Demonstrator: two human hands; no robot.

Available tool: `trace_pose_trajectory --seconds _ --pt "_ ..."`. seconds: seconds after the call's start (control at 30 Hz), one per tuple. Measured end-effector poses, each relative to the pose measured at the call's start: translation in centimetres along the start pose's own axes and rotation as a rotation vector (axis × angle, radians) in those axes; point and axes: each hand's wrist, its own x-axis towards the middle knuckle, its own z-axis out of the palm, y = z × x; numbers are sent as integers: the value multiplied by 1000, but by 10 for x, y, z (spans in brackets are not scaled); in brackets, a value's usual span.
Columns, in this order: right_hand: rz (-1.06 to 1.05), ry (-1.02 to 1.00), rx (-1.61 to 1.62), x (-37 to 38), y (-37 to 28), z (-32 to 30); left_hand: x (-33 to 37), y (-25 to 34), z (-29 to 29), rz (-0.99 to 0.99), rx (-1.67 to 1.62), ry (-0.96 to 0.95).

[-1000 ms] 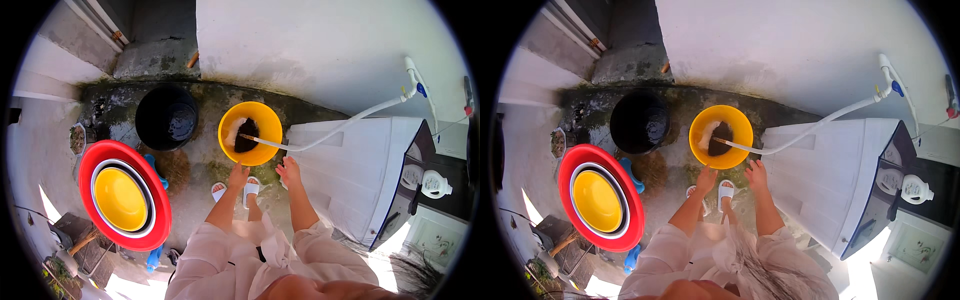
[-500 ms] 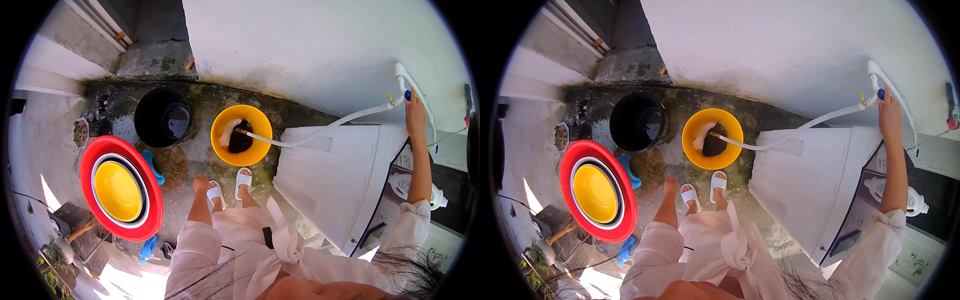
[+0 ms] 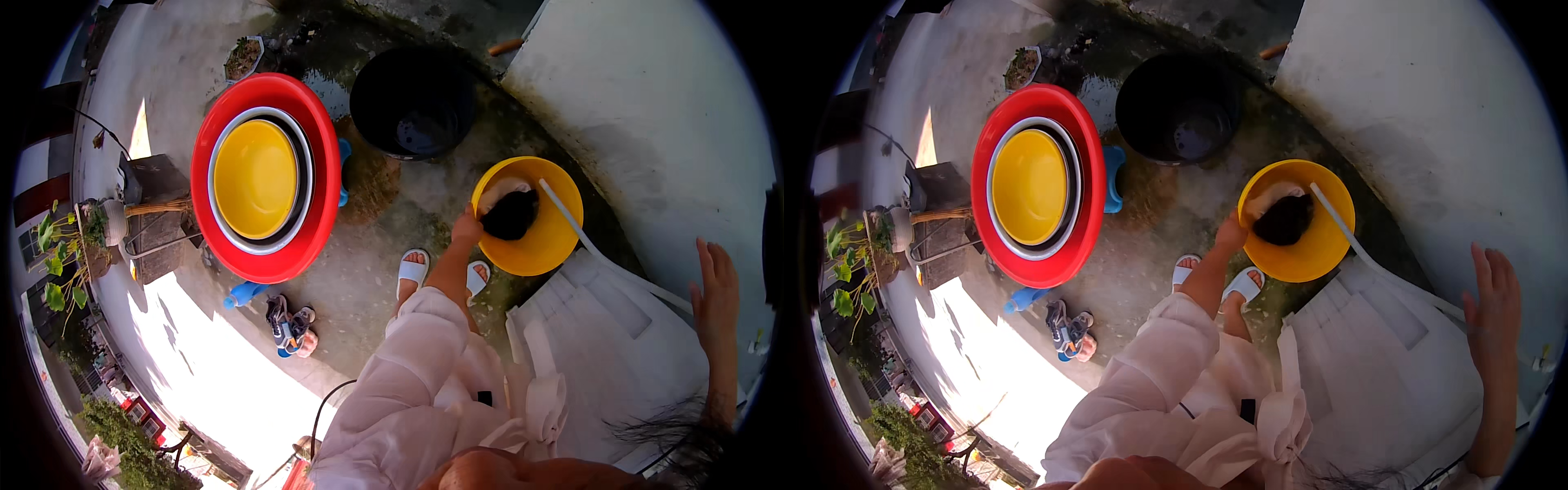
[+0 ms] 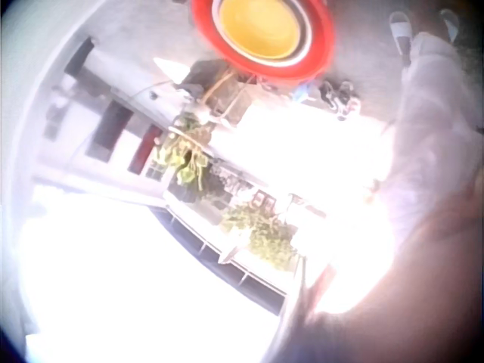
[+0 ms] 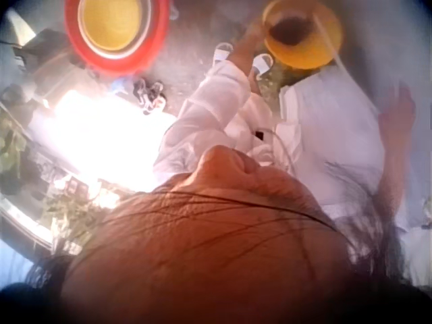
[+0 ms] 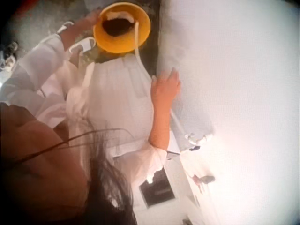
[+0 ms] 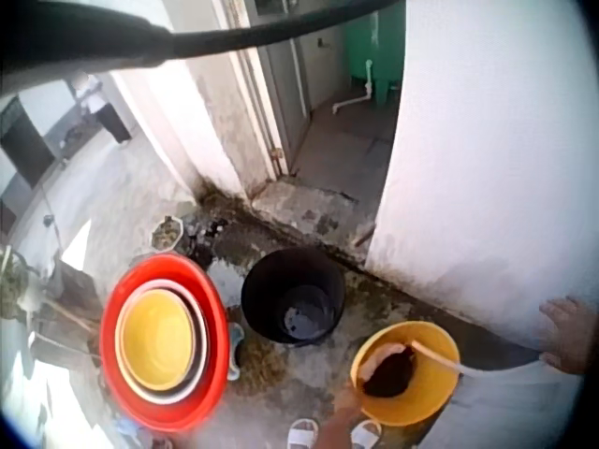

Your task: The person organizes several basins, rinses a black cloth, and then washes several pairs of shoes and slippers using a hose and water in a bucket before placing them aside.

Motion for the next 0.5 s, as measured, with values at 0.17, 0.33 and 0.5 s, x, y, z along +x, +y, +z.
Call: trace_pose_trajectory --seconds 0.17,0.33,0.5 --pt "81 -738 -191 56 -57 204 25 32 52 101 -75 13" --pt "125 -698 291 38 -79 263 6 13 66 86 -180 108" --pt "263 -529 465 -11 -80 227 -38 -64 38 128 -474 257"
